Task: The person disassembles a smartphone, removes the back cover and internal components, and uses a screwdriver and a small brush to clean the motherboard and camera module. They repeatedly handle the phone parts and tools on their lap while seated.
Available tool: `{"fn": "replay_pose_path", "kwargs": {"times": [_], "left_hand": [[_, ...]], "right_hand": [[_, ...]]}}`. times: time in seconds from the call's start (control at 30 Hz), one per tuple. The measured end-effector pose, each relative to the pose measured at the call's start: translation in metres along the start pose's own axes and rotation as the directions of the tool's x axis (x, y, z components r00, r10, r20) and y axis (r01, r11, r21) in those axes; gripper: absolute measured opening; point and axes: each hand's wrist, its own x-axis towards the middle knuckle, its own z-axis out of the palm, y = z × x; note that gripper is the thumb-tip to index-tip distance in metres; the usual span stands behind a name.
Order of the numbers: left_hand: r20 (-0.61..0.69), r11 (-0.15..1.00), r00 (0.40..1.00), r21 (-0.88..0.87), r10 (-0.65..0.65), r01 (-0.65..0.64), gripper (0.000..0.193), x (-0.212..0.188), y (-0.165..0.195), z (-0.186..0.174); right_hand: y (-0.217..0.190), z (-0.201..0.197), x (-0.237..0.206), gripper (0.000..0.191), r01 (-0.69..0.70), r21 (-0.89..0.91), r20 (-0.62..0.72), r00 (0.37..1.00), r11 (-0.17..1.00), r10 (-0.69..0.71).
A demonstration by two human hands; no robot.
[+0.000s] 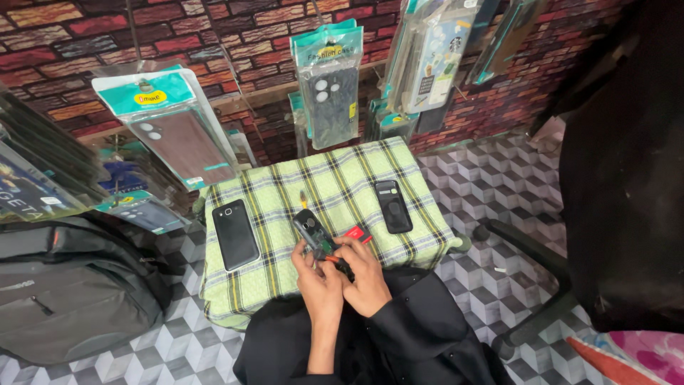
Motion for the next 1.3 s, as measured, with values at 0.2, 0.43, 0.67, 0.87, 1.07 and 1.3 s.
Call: {"fn": "replay_pose_path", "kwargs": {"times": [0.2, 0.43, 0.67, 0.87, 1.07, 1.3], "left_hand": [[-0.079, 0.998, 0.996, 0.066, 0.031, -0.025, 0.051, 0.004, -0.003, -0.001], [-0.106, 0.998, 0.994, -0.061, -0.005, -0.001, 0.047, 0.008, -0.018, -0.005], [-0.109, 0.933, 0.971, -0.319, -0.213, 0.169, 0.05, 0.011, -0.027, -0.003], [-0.074, 0.811, 0.945, -0.537, -0.318, 0.231, 0.058, 0.017, -0.019, -0.008], [-0.061, 0.756, 0.942, -0.616, -0.329, 0.224, 0.052, 0.016, -0.001, -0.007], [-0.099, 0.83, 0.969, -0.54, -0.224, 0.137, 0.055, 0.01, -0.006, -0.004]], "right_hand": [[-0.003, 0.002, -0.001, 0.029, 0.083, -0.072, 0.027, 0.996, 0.994, -0.081], [-0.002, 0.007, -0.002, 0.031, 0.17, -0.105, 0.014, 0.985, 0.98, -0.17], [-0.001, 0.006, -0.001, 0.028, 0.139, -0.059, -0.006, 0.99, 0.989, -0.139], [0.001, -0.004, -0.005, 0.026, 0.086, 0.03, 0.065, 0.994, 0.996, -0.088], [0.012, -0.004, -0.001, 0.024, 0.08, 0.073, -0.017, 0.997, 0.994, -0.079], [0.024, -0.002, 0.003, 0.019, 0.008, -0.022, -0.089, 0.996, 1.0, -0.01]]}}
